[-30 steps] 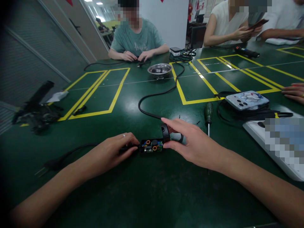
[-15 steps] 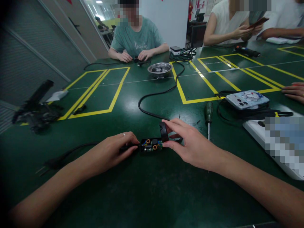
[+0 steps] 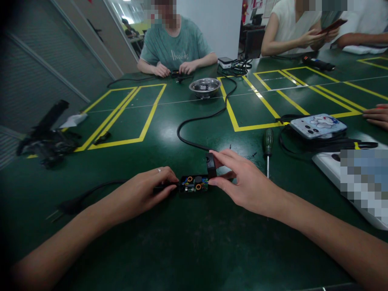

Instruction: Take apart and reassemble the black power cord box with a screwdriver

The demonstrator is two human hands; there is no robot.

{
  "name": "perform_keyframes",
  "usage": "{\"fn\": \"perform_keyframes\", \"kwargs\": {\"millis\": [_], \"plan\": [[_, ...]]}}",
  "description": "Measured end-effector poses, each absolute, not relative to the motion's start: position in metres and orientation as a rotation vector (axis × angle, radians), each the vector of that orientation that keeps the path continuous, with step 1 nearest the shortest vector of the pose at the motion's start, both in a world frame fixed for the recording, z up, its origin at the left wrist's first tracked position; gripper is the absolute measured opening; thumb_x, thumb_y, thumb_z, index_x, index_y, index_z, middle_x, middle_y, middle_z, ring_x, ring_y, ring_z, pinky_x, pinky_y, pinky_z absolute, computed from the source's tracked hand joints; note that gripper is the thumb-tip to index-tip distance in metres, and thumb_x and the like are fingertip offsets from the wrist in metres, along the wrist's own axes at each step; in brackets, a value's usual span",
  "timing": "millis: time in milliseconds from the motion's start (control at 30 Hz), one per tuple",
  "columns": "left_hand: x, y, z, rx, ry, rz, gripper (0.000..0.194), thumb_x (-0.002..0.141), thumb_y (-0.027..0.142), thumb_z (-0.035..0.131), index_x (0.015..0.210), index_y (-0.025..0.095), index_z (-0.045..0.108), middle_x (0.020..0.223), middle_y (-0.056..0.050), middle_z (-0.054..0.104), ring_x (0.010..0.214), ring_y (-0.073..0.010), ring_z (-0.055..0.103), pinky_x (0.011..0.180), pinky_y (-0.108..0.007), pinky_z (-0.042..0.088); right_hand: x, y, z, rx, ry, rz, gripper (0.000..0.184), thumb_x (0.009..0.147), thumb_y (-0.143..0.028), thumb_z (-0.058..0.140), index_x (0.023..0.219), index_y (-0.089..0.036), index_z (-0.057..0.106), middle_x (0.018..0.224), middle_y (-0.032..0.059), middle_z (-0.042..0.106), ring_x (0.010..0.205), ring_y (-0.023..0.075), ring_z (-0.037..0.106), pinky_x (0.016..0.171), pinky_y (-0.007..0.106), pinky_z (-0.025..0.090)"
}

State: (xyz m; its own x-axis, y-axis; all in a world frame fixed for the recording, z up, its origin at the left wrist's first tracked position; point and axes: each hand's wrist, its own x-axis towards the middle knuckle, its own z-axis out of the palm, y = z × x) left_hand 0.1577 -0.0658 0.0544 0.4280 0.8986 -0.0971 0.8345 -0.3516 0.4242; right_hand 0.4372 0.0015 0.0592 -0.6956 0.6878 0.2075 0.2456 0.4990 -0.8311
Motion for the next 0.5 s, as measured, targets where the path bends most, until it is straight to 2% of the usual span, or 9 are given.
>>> {"fn": "perform_keyframes", "kwargs": {"millis": [333, 500], "plan": [[0.158, -0.0651, 0.0526, 2.284, 1.474, 0.194, 0.012, 0.096, 0.027, 0.048, 0.106, 0.022, 0.053, 0.1, -0.002, 0.059, 0.087, -0.0156, 0.058, 0.075, -0.03, 0.047, 0.4372, 0.0025, 0.0575, -0.766, -2.225, 1.114, 0.052, 0.089, -0.029, 0.059, 0.14, -0.026, 0.047, 0.123, 0.0078, 0.054, 0.11, 0.0193, 0.058, 0.082, 0.031, 0.061], [0.1582, -0.0651, 0.0535, 2.284, 1.466, 0.188, 0.013, 0.097, 0.027, 0.047, 0.107, 0.022, 0.053, 0.102, -0.002, 0.059, 0.088, -0.0158, 0.058, 0.077, -0.03, 0.047, 0.4368, 0.0008, 0.0567, -0.771, -2.28, 1.025, 0.054, 0.09, -0.027, 0.058, 0.142, -0.025, 0.044, 0.124, 0.0083, 0.053, 0.109, 0.0187, 0.058, 0.087, 0.033, 0.059]]}}
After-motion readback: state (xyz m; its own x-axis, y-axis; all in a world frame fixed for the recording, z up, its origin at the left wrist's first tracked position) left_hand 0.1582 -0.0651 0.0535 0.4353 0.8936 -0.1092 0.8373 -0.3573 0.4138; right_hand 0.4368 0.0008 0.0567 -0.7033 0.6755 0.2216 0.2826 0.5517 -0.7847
